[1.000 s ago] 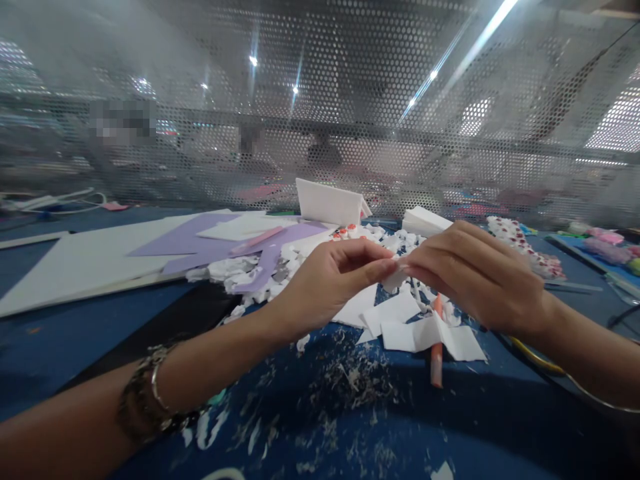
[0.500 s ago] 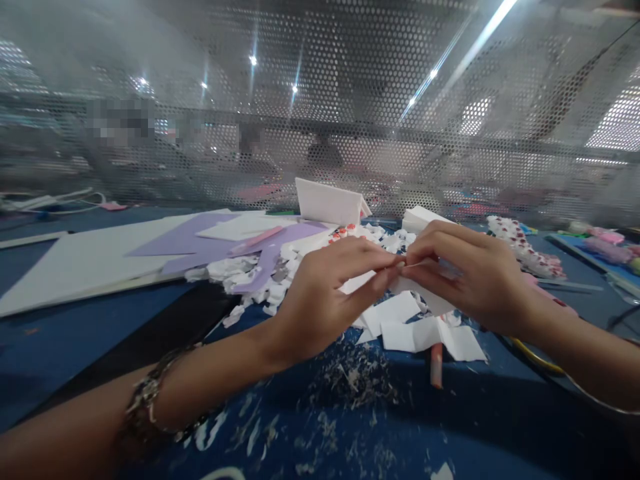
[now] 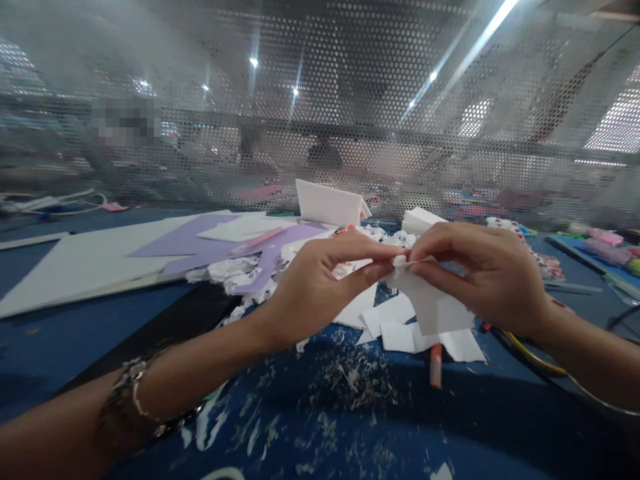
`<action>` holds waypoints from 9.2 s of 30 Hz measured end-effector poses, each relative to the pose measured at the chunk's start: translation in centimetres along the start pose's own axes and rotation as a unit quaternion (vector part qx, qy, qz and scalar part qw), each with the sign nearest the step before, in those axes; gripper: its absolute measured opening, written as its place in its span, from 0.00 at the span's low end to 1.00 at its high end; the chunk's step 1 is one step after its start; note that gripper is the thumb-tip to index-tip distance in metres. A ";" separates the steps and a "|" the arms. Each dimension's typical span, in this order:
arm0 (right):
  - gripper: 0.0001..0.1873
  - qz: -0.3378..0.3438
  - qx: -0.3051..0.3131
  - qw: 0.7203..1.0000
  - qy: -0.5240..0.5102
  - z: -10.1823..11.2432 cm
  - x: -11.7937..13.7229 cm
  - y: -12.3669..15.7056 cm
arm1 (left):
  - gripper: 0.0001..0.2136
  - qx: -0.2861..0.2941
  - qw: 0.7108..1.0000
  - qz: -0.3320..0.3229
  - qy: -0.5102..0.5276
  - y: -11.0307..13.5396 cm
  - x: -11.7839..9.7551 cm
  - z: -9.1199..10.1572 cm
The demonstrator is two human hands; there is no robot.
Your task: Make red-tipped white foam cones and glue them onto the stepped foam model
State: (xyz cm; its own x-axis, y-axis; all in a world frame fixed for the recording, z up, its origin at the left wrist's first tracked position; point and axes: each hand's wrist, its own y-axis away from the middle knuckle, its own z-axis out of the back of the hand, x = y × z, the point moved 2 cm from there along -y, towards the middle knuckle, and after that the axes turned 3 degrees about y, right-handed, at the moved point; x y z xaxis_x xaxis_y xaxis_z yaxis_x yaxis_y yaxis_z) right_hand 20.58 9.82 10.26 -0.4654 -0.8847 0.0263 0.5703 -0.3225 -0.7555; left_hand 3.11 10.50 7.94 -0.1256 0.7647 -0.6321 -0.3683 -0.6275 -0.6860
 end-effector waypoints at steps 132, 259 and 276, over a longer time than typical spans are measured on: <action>0.03 0.055 -0.009 0.998 0.015 -0.3 -0.2 0.4 | 0.05 -0.033 0.954 0.152 0.256 0.5 1.9 -1.9; 0.07 -0.048 -0.027 0.996 -0.066 -0.9 0.6 0.5 | 0.06 -0.026 0.995 0.008 0.093 1.1 0.1 -0.9; 0.07 0.013 0.013 0.993 -0.114 -0.5 0.0 0.4 | 0.04 0.029 0.980 0.070 0.181 0.3 1.0 -0.9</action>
State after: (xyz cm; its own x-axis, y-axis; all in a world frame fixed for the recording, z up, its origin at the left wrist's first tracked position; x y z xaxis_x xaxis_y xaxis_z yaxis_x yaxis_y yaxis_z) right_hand 20.50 9.90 9.59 -0.2870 -0.9451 0.1563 0.5989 -0.3044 -0.7407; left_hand 3.77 10.94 6.81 0.1530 0.5619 -0.8129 -0.4248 -0.7053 -0.5675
